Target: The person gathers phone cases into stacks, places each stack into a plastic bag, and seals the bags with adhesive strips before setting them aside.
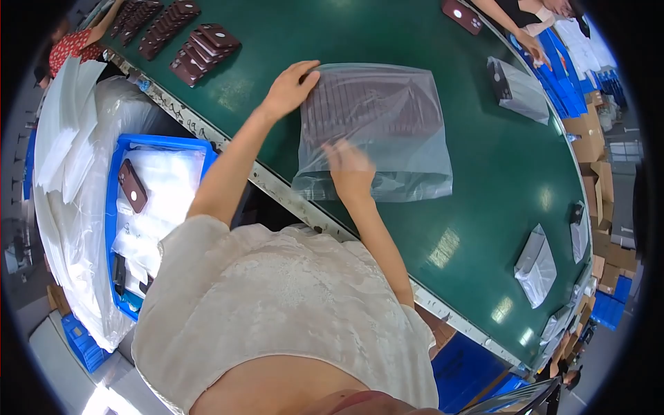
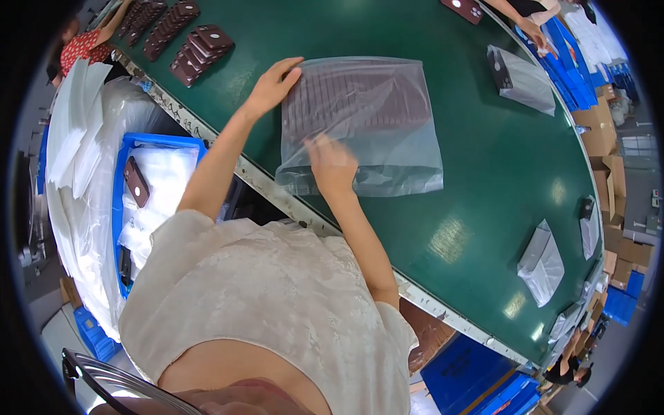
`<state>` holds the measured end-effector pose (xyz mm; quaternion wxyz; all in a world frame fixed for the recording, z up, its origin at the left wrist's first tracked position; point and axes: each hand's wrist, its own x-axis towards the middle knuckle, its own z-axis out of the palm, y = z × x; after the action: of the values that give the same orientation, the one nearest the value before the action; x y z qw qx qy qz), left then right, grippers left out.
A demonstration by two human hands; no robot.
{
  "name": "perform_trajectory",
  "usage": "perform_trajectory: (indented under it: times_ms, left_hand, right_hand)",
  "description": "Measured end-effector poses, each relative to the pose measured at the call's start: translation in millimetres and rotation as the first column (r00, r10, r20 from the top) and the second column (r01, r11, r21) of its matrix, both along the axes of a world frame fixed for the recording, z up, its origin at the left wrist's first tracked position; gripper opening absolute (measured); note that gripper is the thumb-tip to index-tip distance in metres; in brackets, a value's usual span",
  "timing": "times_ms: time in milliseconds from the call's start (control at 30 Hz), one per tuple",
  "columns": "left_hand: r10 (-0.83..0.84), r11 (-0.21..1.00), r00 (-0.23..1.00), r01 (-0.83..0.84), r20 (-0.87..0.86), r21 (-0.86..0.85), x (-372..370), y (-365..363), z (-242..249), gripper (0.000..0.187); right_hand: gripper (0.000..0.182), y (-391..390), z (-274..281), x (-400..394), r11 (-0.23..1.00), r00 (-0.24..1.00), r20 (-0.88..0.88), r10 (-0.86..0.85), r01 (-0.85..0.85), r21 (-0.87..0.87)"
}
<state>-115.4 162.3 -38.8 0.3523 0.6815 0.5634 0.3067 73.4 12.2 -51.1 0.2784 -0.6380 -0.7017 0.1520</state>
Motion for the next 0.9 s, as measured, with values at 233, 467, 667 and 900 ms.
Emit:
perform_trajectory:
  times_ms: [233,467,667,900]
  left_hand:
    - [0.019,0.993,0.954,-0.054,-0.298,-0.109,10,-168,39,0.044]
    - [-0.03,0.972,0.9,0.128,-0.434,0.199,-15,-150,6,0.02]
    - [0.142,0.974,0.843,-0.025,-0.519,0.226,-58,-120,12,0.015]
    - [-0.51,0.837,0.854,0.465,-0.102,-0.29,-127,-54,22,0.024]
  right_hand:
    - [0.033,13,-17,11,0.843,0.812,-0.266,0.52,-0.538,0.007]
    - [0.037,58,-8,-16,0.863,0.817,-0.288,0.499,-0.499,0.078]
    - [0.035,63,-12,-16,0.856,0.873,-0.114,0.473,-0.426,0.292]
    - [0.037,86,-23,-3,0.916,0.893,-0.204,0.4,-0.396,0.064]
